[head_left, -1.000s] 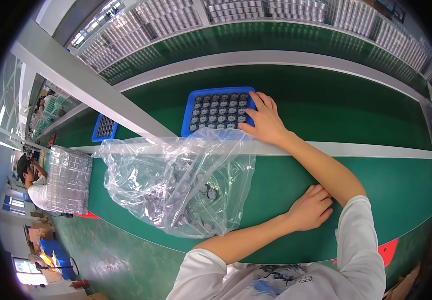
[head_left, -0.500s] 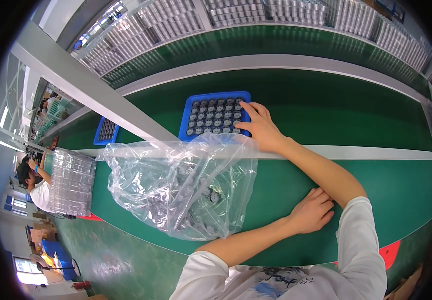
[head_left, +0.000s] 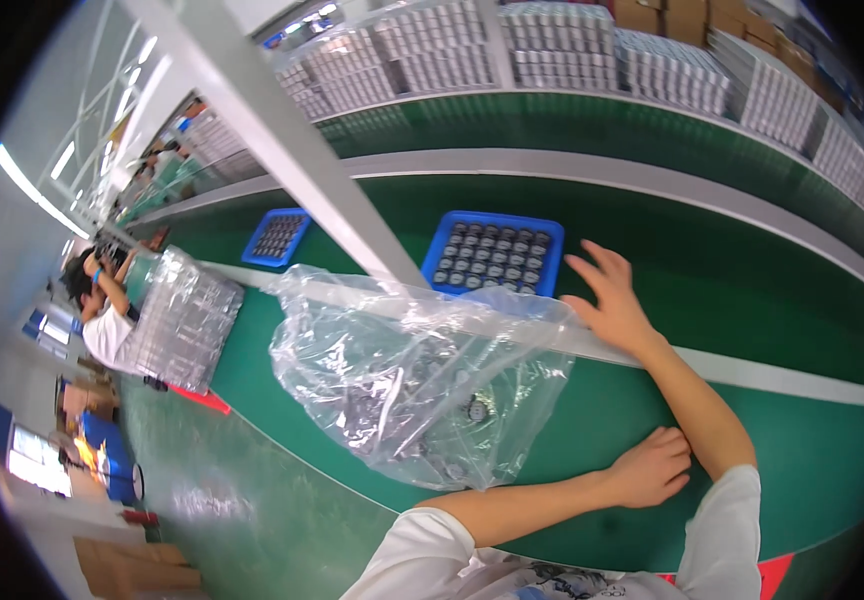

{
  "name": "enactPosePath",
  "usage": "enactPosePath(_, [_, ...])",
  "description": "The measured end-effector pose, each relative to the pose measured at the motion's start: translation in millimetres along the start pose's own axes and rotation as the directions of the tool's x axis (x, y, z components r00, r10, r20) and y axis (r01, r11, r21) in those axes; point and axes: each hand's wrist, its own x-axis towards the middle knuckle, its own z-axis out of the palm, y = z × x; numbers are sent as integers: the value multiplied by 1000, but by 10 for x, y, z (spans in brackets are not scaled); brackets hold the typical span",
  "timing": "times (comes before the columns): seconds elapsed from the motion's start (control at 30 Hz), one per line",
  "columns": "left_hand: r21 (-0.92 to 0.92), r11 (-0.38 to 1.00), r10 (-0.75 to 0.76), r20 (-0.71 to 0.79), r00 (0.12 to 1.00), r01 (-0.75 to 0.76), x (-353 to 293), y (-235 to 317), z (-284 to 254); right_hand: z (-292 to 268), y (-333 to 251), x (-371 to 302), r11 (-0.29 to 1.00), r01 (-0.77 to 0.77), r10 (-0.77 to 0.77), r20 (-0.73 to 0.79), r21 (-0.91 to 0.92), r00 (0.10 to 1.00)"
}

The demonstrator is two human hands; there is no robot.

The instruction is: The person sorts small circular electronic components by hand, placing them into specific assembly templates and plastic trays.

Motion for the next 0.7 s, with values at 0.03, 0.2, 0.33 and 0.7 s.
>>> enactPosePath(0.03, [22, 1000, -6, -19, 1000, 7, -20, 5, -6, -95, 23, -102, 999, -44, 44, -19, -9, 999])
enactPosePath(0.2, [-34, 997, 71, -136, 988, -76, -93, 28, 15, -639, 127, -971, 962, -265, 255, -138, -63, 957])
enactPosePath(0.33, [-148, 962, 188, -249, 950, -229, 172, 476, -460, -864, 223, -1578, 924, -376, 352, -228, -66, 908])
enactPosePath(0.7, [156, -246, 632, -722, -280, -957, -284, 2151, -2169, -914, 33, -1549, 907, -409, 388, -176, -103, 905])
